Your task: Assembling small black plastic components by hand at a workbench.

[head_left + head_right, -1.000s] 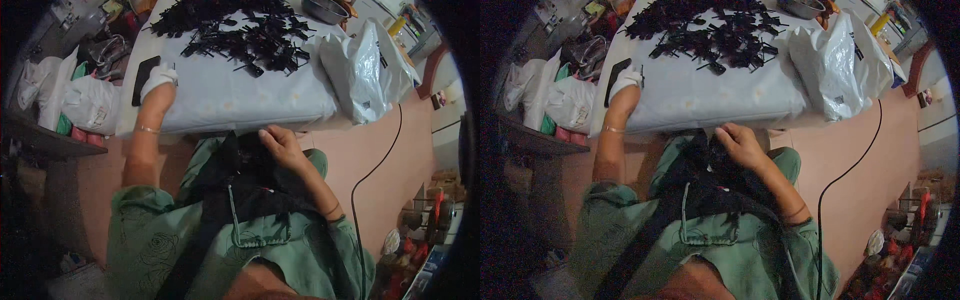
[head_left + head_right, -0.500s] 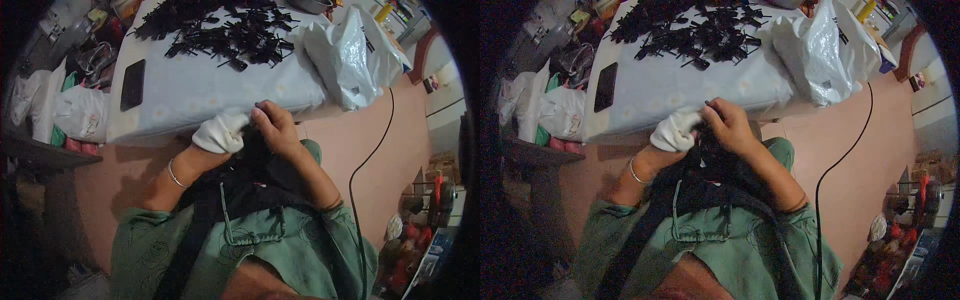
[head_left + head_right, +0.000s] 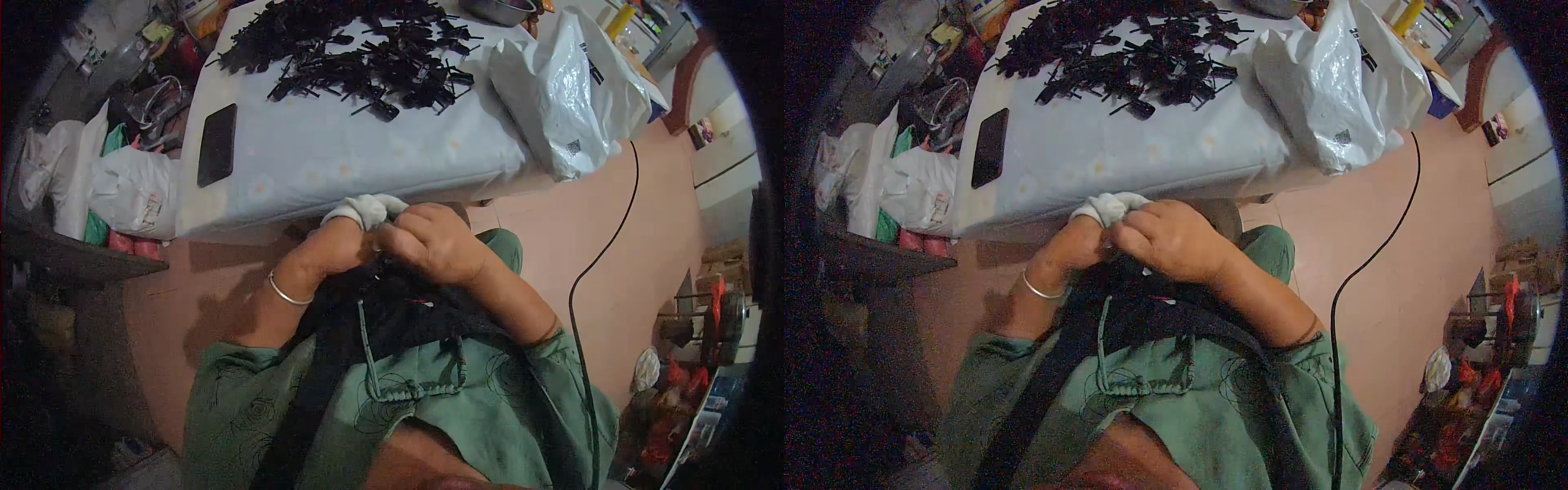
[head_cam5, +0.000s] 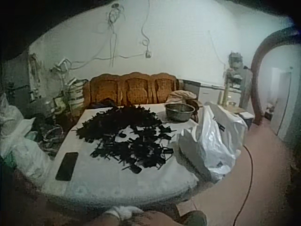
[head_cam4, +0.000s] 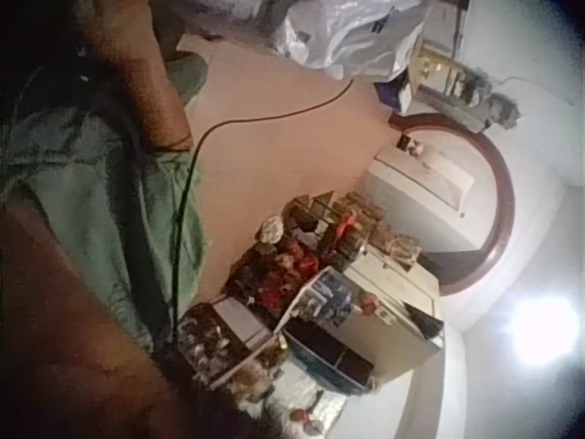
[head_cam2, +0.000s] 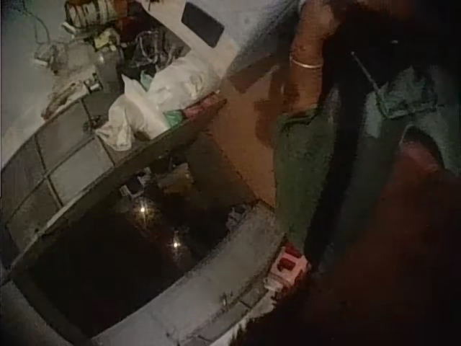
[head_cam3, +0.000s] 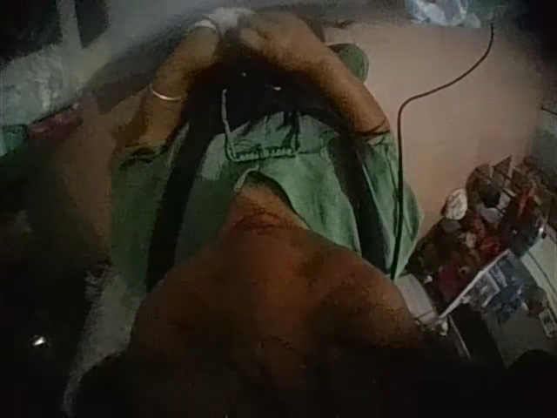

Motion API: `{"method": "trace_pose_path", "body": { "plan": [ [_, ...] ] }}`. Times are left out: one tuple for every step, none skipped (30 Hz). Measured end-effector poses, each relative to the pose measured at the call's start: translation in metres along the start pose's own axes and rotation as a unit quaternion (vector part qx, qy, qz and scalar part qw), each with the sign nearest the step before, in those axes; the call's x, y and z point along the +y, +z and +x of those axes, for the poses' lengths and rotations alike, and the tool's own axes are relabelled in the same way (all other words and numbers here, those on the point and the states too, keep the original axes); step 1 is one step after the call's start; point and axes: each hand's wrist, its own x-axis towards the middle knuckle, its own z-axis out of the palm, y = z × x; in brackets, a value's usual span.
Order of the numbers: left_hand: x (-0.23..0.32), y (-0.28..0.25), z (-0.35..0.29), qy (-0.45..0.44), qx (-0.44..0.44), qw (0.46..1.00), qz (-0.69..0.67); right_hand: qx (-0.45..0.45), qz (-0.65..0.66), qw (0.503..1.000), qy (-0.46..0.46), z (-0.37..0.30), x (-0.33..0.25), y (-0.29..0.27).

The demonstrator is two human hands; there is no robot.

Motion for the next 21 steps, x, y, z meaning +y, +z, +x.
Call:
{"method": "trace_pose_path", "body": {
  "plan": [
    [-0.001, 0.001, 0.002, -0.056, -0.035, 0.987, -0.148, 0.006, 0.003, 1.000, -0.010, 0.001, -0.002, 0.001],
    [0.002, 0.002, 0.001, -0.055, -0.034, 0.987, -0.149, 0.013, 0.005, 1.000, -0.020, 0.002, -0.003, 0.002],
    [0.006, 0.005, -0.001, -0.066, -0.025, 0.976, -0.204, 0.012, 0.005, 1.000, -0.019, 0.000, -0.002, 0.004],
    [0.008, 0.007, -0.002, -0.076, -0.015, 0.963, -0.260, 0.011, 0.013, 0.999, 0.031, -0.004, 0.000, 0.008],
    [0.003, 0.008, -0.002, -0.076, -0.016, 0.962, -0.261, 0.011, 0.021, 0.996, 0.081, -0.006, 0.002, 0.010],
    [-0.006, 0.010, -0.002, -0.114, 0.018, 0.951, -0.288, 0.009, 0.022, 0.996, 0.081, -0.005, 0.001, 0.012],
    [-0.012, 0.012, -0.003, -0.151, 0.052, 0.936, -0.314, 0.116, 0.004, 0.988, 0.099, -0.003, -0.002, 0.015],
    [-0.015, 0.015, -0.005, -0.151, 0.052, 0.936, -0.315, 0.222, -0.014, 0.968, 0.115, -0.002, -0.003, 0.017],
    [-0.015, 0.018, -0.004, -0.133, 0.052, 0.929, -0.341, 0.222, -0.014, 0.968, 0.115, -0.005, -0.001, 0.017],
    [-0.013, 0.020, -0.004, -0.115, 0.053, 0.922, -0.366, 0.156, 0.007, 0.985, 0.079, -0.010, 0.002, 0.016],
    [-0.009, 0.018, -0.004, -0.115, 0.053, 0.922, -0.367, 0.089, 0.027, 0.995, 0.042, -0.013, 0.004, 0.016],
    [0.003, 0.016, -0.002, -0.108, 0.016, 0.925, -0.364, 0.089, 0.027, 0.995, 0.043, -0.012, 0.002, 0.015],
    [0.010, 0.014, -0.001, -0.100, -0.020, 0.927, -0.361, 0.092, 0.023, 0.995, 0.017, -0.008, 0.000, 0.011],
    [0.010, 0.015, 0.001, -0.101, -0.021, 0.927, -0.361, 0.095, 0.020, 0.995, -0.008, -0.006, -0.002, 0.009],
    [0.010, 0.016, 0.003, -0.102, -0.005, 0.920, -0.377, 0.095, 0.021, 0.995, -0.009, -0.005, -0.002, 0.009],
    [0.010, 0.016, 0.003, -0.102, 0.011, 0.914, -0.393, 0.110, -0.005, 0.994, 0.015, -0.004, -0.001, 0.009],
    [0.012, 0.014, 0.002, -0.102, 0.013, 0.914, -0.393, 0.125, -0.031, 0.991, 0.040, -0.003, -0.001, 0.009],
    [0.015, 0.011, 0.002, -0.118, 0.034, 0.943, -0.311, 0.125, -0.032, 0.991, 0.040, -0.002, -0.005, 0.009],
    [0.019, 0.009, 0.003, -0.133, 0.055, 0.963, -0.226, 0.165, 0.036, 0.964, 0.205, -0.001, -0.011, 0.009],
    [0.026, 0.008, 0.002, -0.133, 0.054, 0.963, -0.226, 0.200, 0.104, 0.904, 0.363, 0.001, -0.015, 0.010],
    [0.034, 0.010, -0.001, -0.141, 0.046, 0.978, -0.148, 0.259, 0.130, 0.891, 0.348, 0.000, -0.006, 0.018]
  ]
}}
